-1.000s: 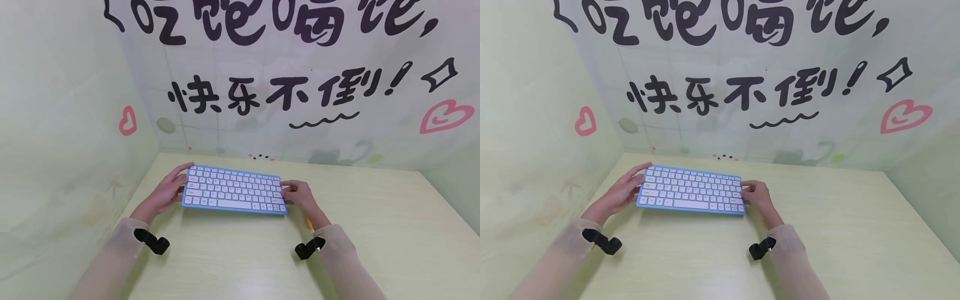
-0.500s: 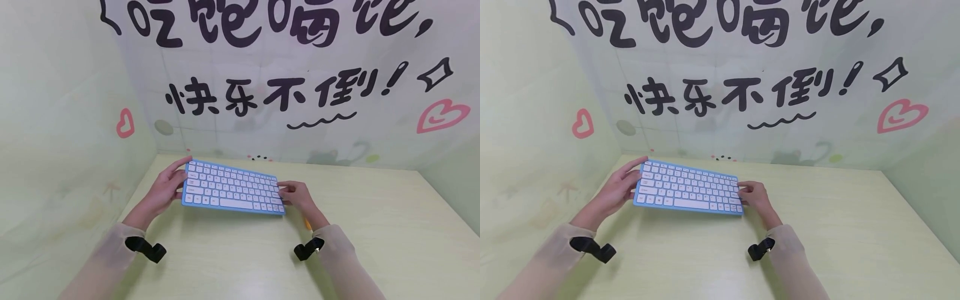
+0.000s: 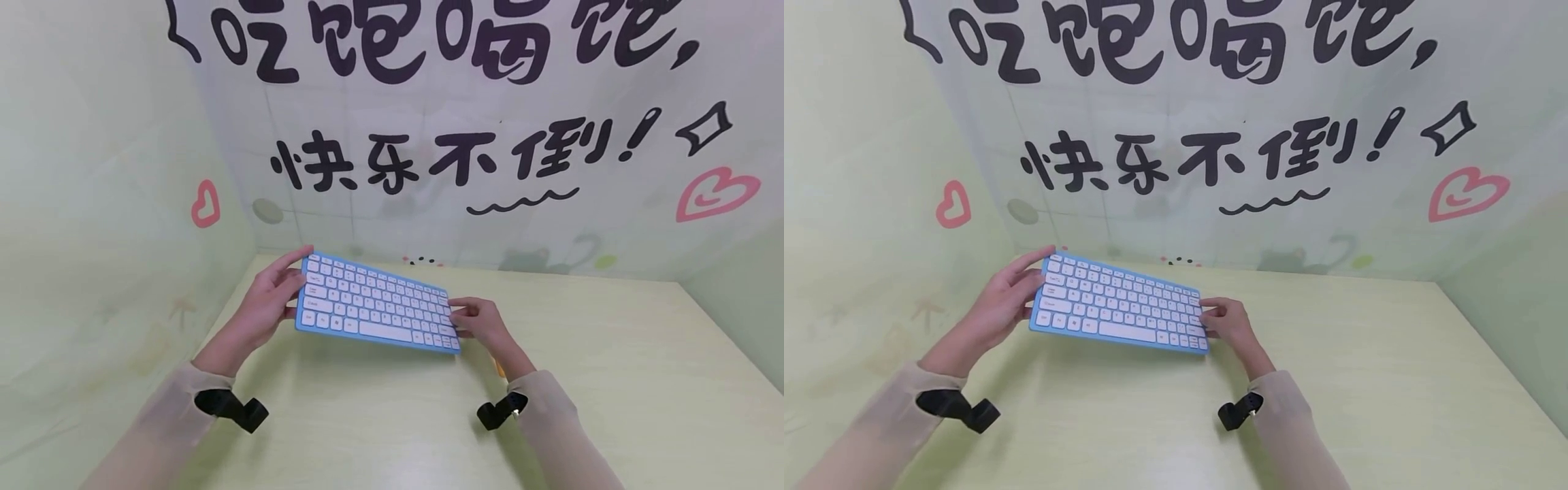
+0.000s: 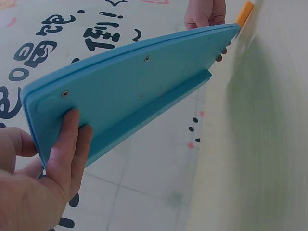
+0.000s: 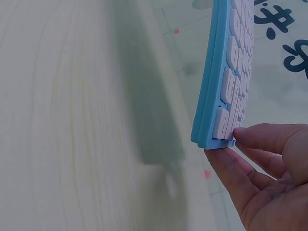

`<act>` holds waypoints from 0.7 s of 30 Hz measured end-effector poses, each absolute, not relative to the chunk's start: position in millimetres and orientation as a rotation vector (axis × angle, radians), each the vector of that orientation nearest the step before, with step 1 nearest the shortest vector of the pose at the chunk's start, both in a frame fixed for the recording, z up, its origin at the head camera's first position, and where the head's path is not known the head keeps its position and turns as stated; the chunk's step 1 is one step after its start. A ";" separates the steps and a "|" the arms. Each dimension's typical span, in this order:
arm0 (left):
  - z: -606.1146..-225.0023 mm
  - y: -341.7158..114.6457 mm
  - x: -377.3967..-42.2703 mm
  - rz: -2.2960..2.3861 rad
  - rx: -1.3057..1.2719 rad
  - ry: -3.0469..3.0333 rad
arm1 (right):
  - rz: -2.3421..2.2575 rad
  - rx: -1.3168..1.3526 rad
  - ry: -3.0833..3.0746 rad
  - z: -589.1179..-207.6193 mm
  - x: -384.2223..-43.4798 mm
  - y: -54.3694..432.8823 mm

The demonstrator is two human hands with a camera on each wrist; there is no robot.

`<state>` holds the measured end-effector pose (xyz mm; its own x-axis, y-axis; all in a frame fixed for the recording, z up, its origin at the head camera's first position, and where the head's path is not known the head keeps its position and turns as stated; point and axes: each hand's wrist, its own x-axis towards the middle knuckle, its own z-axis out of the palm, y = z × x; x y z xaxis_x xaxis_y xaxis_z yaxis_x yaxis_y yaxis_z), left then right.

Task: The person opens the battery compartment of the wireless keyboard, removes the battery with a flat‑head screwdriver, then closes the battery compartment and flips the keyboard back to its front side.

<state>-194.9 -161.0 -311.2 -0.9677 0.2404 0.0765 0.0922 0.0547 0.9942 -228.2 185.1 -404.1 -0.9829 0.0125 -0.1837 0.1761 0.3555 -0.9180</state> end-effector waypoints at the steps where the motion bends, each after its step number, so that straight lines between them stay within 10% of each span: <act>1: -309.4 -160.1 -193.8 2.057 0.343 2.215 | -1.709 0.169 2.457 -404.3 -227.8 184.6; 21: -260.9 -152.5 -176.2 1.926 0.302 2.459 | -1.753 -0.046 2.406 -398.6 -215.0 167.1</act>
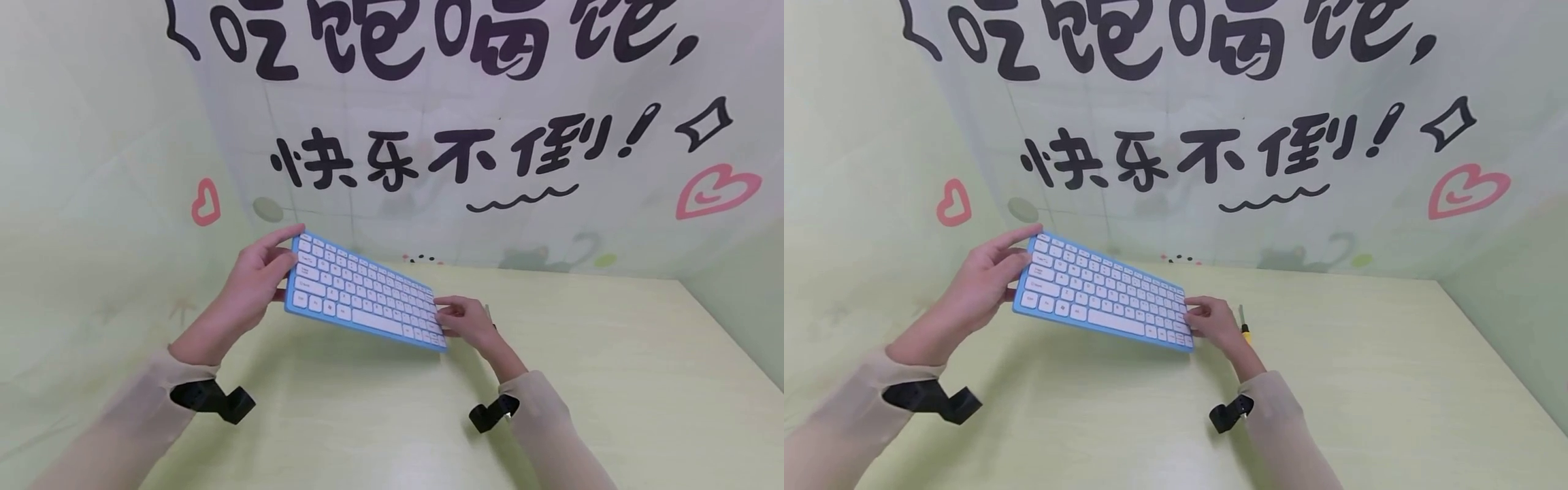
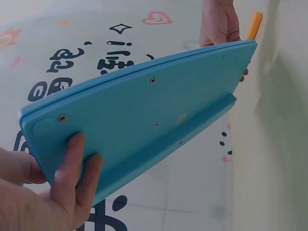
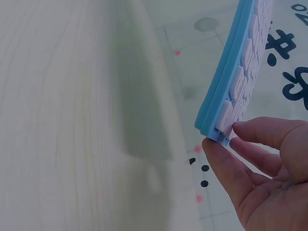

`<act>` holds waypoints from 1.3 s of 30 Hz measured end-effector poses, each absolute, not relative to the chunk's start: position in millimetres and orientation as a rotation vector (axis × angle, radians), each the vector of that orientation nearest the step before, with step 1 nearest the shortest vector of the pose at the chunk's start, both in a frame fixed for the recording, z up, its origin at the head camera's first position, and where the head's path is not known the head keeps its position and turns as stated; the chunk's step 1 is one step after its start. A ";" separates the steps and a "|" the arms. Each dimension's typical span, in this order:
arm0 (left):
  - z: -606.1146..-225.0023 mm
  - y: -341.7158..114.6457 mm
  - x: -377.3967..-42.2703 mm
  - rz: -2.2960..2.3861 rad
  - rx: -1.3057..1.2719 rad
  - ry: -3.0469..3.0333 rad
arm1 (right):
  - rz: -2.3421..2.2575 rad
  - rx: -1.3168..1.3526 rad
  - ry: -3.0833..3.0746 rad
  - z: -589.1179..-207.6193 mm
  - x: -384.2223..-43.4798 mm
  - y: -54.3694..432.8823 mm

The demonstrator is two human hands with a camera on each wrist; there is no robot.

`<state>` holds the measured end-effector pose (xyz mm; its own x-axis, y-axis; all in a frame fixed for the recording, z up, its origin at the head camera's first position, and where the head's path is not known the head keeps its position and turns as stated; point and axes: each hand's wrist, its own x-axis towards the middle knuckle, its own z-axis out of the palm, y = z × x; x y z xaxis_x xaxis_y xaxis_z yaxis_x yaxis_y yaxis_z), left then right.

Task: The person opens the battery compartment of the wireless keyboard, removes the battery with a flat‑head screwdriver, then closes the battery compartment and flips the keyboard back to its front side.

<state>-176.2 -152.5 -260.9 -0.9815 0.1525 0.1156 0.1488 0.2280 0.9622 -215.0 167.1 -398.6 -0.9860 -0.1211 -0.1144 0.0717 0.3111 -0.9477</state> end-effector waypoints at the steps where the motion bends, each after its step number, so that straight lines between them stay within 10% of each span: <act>1: -259.1 -152.9 -175.6 1.921 0.303 2.468 | -1.748 -0.057 2.402 -397.9 -215.1 166.1; 39: -220.9 -158.8 -166.2 1.746 0.196 2.573 | -1.646 -0.732 2.565 -324.1 -164.0 99.6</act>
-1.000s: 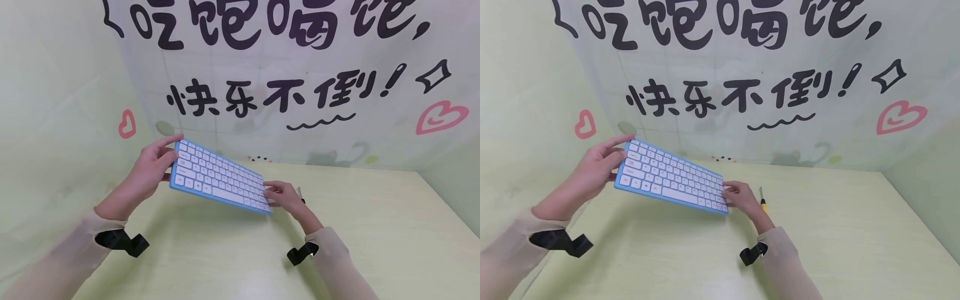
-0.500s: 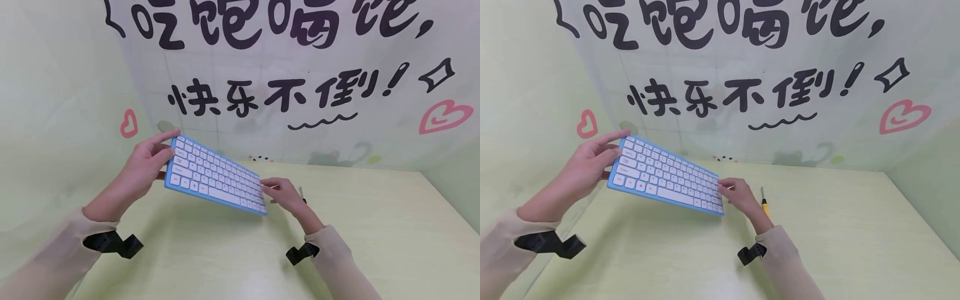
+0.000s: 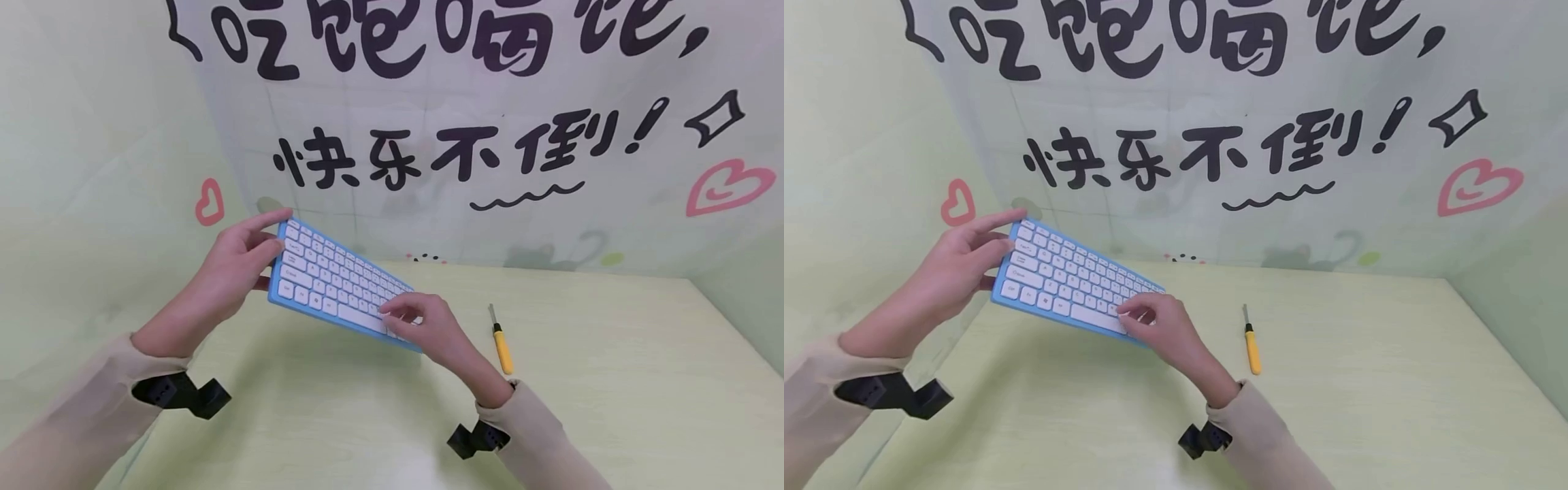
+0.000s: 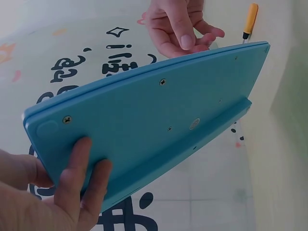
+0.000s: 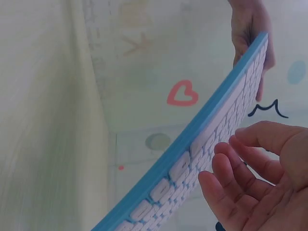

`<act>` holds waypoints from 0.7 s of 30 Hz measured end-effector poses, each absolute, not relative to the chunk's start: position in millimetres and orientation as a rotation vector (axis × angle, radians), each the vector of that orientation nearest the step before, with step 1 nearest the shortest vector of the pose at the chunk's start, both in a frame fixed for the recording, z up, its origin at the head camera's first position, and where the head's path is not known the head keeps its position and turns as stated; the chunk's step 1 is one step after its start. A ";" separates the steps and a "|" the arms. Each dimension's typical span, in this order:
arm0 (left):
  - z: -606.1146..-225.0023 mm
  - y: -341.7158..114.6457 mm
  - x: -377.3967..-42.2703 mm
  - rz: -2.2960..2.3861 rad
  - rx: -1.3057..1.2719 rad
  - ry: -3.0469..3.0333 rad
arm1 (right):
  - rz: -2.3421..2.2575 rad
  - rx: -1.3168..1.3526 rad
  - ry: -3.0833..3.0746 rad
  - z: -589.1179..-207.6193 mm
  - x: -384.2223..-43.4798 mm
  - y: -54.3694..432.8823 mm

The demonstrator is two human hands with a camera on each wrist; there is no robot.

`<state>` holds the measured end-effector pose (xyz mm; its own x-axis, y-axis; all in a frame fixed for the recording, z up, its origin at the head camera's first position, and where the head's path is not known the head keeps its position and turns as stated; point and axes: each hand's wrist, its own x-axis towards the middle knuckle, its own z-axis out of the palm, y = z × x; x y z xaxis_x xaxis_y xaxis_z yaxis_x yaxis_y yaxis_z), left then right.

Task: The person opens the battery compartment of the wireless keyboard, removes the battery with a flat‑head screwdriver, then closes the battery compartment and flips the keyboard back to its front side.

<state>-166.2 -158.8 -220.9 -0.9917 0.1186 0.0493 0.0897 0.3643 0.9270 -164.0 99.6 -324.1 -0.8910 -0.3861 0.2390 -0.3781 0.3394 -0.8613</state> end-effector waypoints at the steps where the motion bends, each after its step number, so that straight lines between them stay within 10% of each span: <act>1: -220.5 -158.5 -166.7 1.740 0.193 2.578 | -1.659 -0.755 2.565 -323.2 -162.5 95.9; 21: -221.8 -142.0 -164.5 1.848 0.134 2.532 | -1.729 -0.910 2.614 -322.8 -158.9 72.0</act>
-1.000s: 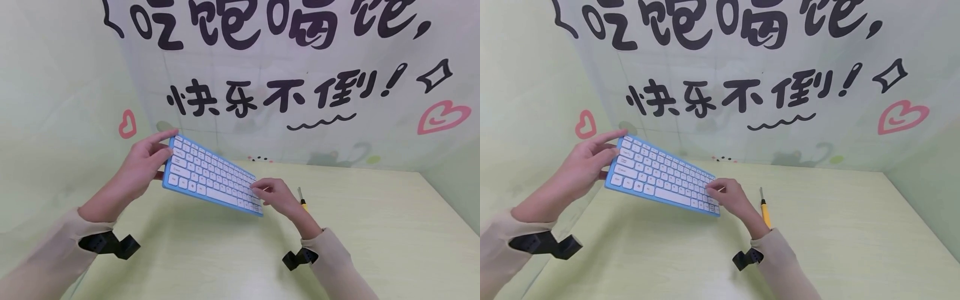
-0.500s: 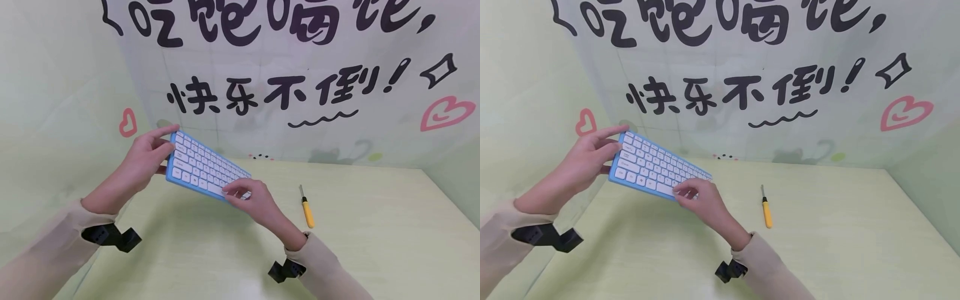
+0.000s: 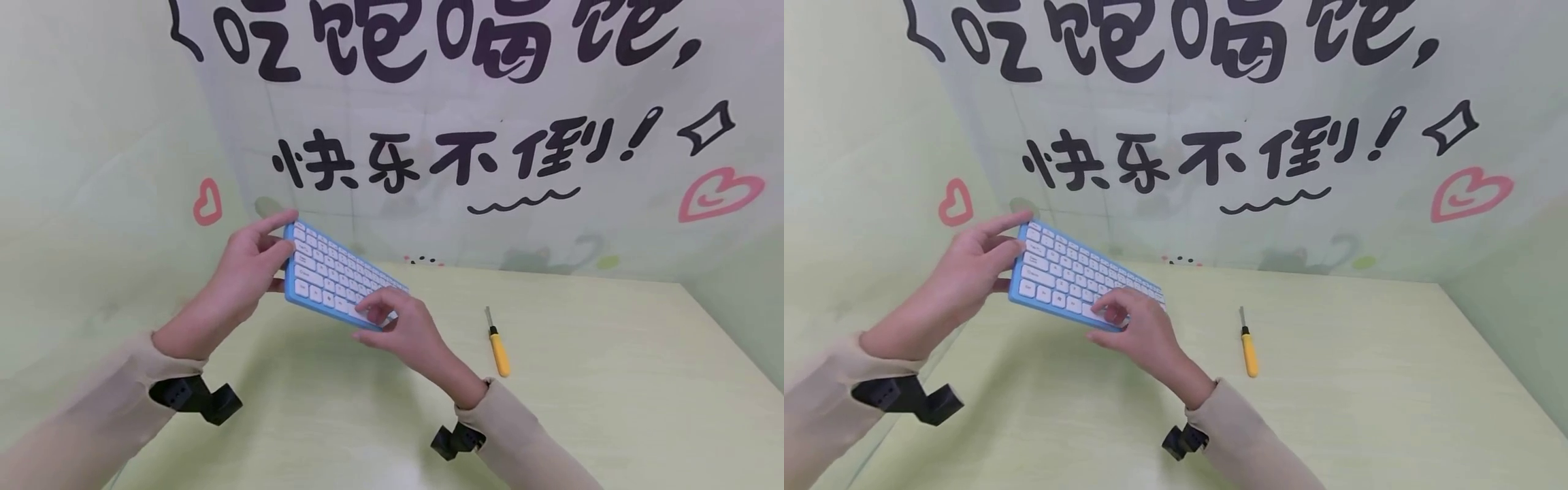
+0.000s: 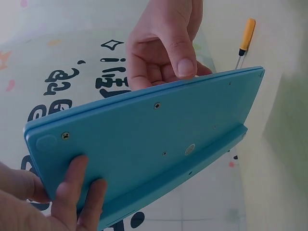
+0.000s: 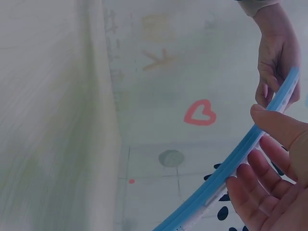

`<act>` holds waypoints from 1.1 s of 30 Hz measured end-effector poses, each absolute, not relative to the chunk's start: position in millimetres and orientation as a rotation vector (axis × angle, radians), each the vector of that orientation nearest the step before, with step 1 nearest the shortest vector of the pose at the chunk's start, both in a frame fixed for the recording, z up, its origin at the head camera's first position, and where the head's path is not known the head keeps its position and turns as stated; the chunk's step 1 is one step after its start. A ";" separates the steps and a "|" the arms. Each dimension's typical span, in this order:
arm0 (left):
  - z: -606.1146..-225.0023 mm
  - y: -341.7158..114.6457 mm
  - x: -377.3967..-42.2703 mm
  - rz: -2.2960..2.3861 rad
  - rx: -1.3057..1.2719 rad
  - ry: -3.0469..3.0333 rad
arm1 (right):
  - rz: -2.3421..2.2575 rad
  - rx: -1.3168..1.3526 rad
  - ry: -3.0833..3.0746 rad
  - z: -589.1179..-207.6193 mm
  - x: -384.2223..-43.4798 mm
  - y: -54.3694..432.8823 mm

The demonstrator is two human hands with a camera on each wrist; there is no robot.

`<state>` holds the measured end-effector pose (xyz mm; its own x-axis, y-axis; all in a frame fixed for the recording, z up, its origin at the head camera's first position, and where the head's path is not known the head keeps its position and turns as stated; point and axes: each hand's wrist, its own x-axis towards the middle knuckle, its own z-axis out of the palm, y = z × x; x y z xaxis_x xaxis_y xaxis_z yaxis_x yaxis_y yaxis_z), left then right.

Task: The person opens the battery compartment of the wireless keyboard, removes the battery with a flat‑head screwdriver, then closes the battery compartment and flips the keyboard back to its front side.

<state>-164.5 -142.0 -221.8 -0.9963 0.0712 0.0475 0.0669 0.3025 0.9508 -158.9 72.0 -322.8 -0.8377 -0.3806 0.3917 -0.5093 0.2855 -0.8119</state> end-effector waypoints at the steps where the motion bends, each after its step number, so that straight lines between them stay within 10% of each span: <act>1: -222.3 -141.2 -164.5 1.860 0.131 2.526 | 1.543 0.850 -2.408 -323.8 -159.7 71.7; 33: -219.2 -82.4 -167.4 2.279 0.155 2.184 | 0.985 0.737 -2.139 -331.0 -163.0 76.0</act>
